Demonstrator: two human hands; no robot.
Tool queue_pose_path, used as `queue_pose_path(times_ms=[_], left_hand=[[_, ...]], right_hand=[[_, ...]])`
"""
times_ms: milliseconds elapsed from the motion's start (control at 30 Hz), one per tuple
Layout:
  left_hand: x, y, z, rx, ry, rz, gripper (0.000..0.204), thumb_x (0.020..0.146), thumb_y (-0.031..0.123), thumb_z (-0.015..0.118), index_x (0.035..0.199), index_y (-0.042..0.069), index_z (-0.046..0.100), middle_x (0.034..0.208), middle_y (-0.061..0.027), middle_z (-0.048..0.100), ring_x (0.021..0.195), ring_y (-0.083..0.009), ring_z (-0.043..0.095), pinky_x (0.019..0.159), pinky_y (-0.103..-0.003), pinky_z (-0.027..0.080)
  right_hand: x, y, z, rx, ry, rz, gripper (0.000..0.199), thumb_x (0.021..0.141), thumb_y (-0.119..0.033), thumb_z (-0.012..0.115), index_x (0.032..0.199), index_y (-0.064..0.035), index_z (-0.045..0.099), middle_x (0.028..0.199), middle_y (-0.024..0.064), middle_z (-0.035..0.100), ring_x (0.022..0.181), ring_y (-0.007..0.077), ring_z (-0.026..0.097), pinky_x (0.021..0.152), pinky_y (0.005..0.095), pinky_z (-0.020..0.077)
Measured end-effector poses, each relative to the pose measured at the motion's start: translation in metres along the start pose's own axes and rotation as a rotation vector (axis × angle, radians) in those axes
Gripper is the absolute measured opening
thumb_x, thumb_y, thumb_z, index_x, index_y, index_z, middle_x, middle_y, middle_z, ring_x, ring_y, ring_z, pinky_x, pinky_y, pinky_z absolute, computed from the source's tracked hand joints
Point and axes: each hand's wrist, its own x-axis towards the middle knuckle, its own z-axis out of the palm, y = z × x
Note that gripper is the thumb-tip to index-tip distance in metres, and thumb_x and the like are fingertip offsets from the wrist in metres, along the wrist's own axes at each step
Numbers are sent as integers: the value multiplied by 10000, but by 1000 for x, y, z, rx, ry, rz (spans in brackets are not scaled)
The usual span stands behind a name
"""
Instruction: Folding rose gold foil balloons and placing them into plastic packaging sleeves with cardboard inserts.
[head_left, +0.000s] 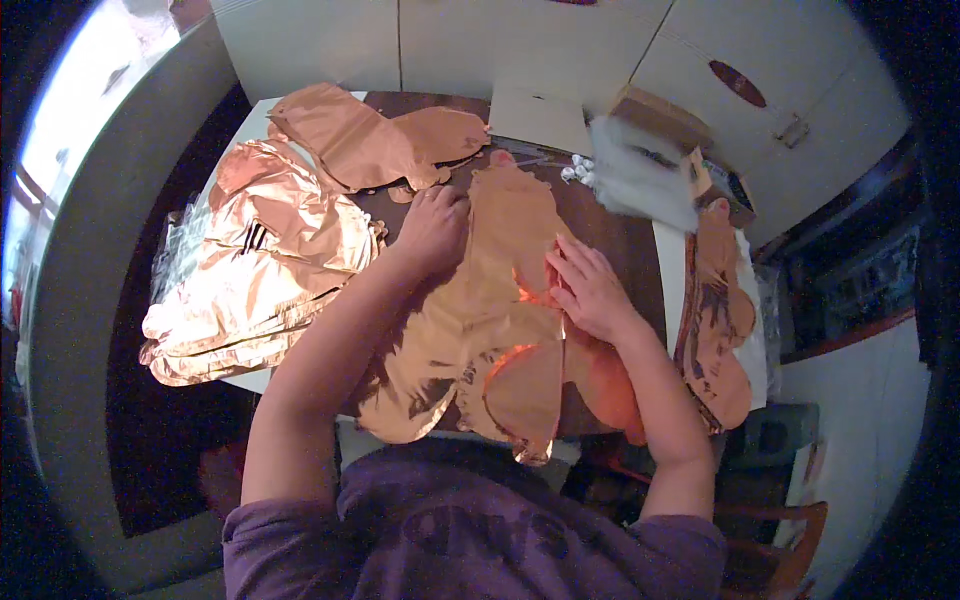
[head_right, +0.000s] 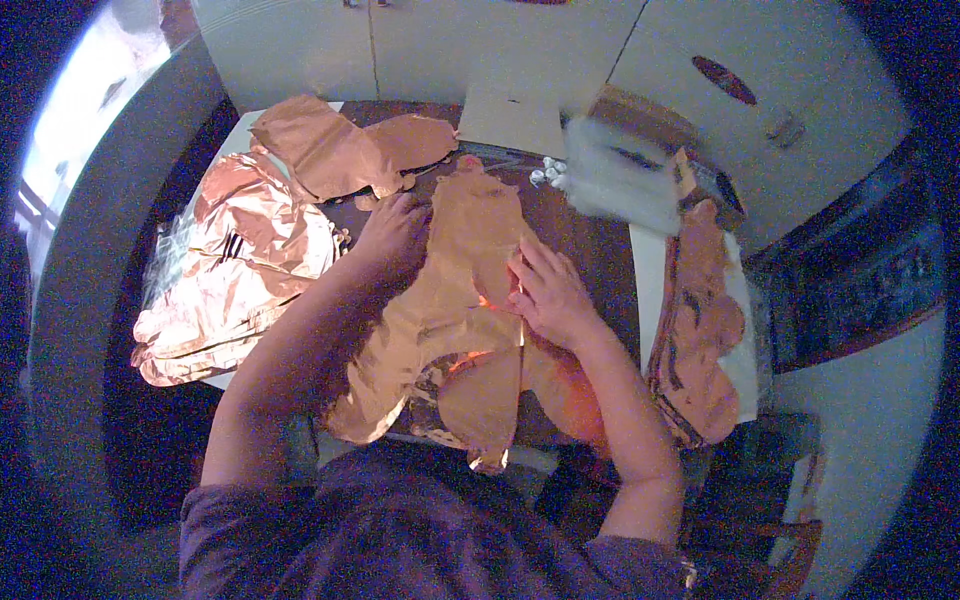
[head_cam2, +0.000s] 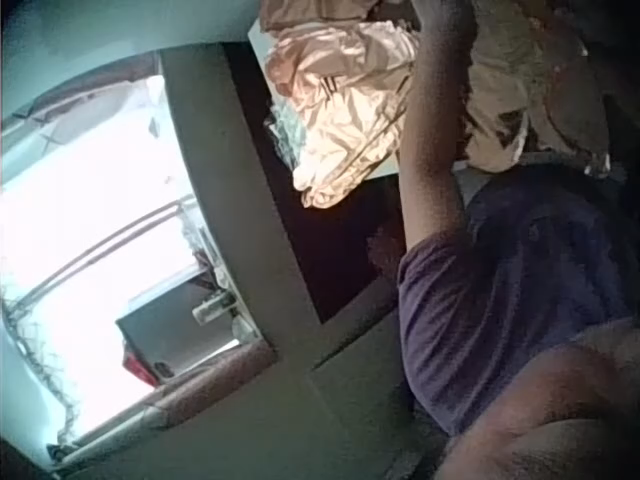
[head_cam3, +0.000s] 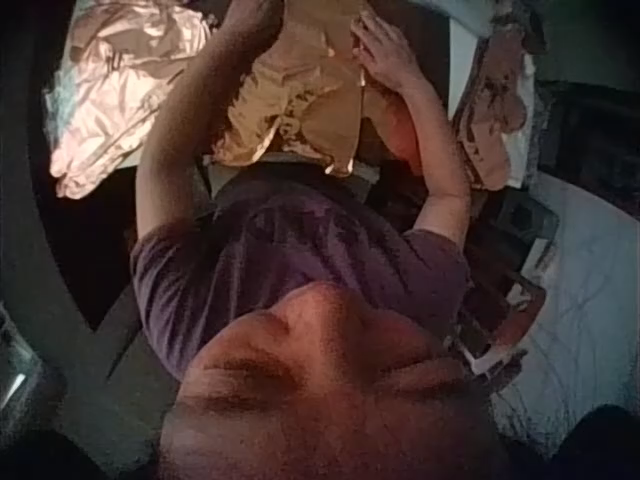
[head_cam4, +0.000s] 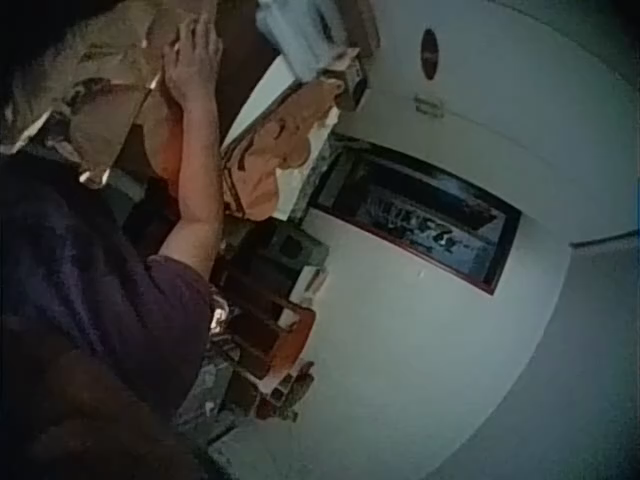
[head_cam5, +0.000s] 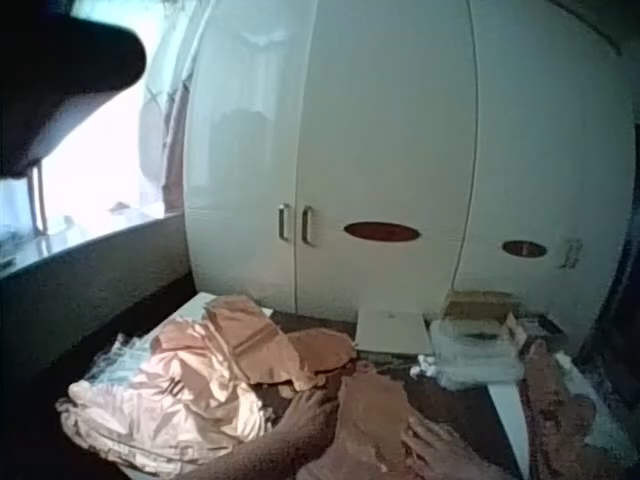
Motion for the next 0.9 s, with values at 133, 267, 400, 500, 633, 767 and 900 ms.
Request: queue_pose_path(times_ms=[133, 267, 400, 500, 633, 767, 900], left_hand=[[7, 6, 4, -67, 91, -86, 280, 867, 181, 543, 1089, 35, 630, 1156, -131, 586, 1101, -319, 530, 965, -435, 404], [5, 4, 6, -82, 146, -61, 279, 874, 192, 544, 1092, 41, 631, 1164, -125, 587, 1107, -312, 531, 968, -432, 405], [5, 5, 6, -88, 134, -94, 290, 873, 196, 545, 1107, 45, 628, 1161, -127, 588, 1114, -315, 528, 973, -436, 402], [1, 7, 4, -59, 138, -109, 297, 869, 188, 553, 1121, 44, 618, 1155, -122, 588, 1115, -316, 526, 981, -449, 396], [-3, 22, -18, -217, 184, -28, 360, 846, 213, 587, 1160, 35, 589, 1174, -155, 574, 1124, -344, 514, 987, -470, 389], [-7, 53, -44, -419, 16, 176, 577, 835, 389, 613, 1272, 25, 518, 1304, -212, 506, 1243, -388, 444, 1068, -495, 330], [-24, 71, -40, -403, -195, 311, 780, 820, 590, 575, 1349, 27, 468, 1413, -227, 424, 1346, -401, 357, 1145, -519, 226]], right_hand=[[-2, 2, 2, -24, -39, 48, 513, 915, -279, 562, 1380, -87, 465, 1499, 137, 362, 1371, 355, 335, 1123, 483, 276], [0, 3, 1, -46, -44, 19, 528, 924, -322, 540, 1394, -97, 451, 1502, 122, 365, 1373, 354, 330, 1120, 486, 283], [1, 1, -1, -45, -82, 51, 534, 931, -355, 523, 1395, -101, 452, 1499, 110, 375, 1365, 356, 339, 1111, 481, 300], [0, 1, -1, -70, -78, 47, 532, 930, -360, 524, 1392, -105, 458, 1495, 108, 381, 1361, 344, 345, 1102, 469, 314], [0, 4, 3, -87, -48, 19, 526, 931, -367, 524, 1386, -109, 465, 1487, 111, 389, 1358, 333, 347, 1093, 471, 323], [1, 3, 2, -128, -53, 18, 513, 932, -341, 533, 1383, -106, 466, 1480, 107, 397, 1344, 323, 361, 1082, 464, 330], [1, 1, 4, -143, -22, 11, 511, 932, -316, 541, 1391, -107, 456, 1479, 96, 401, 1337, 325, 367, 1086, 452, 322]])
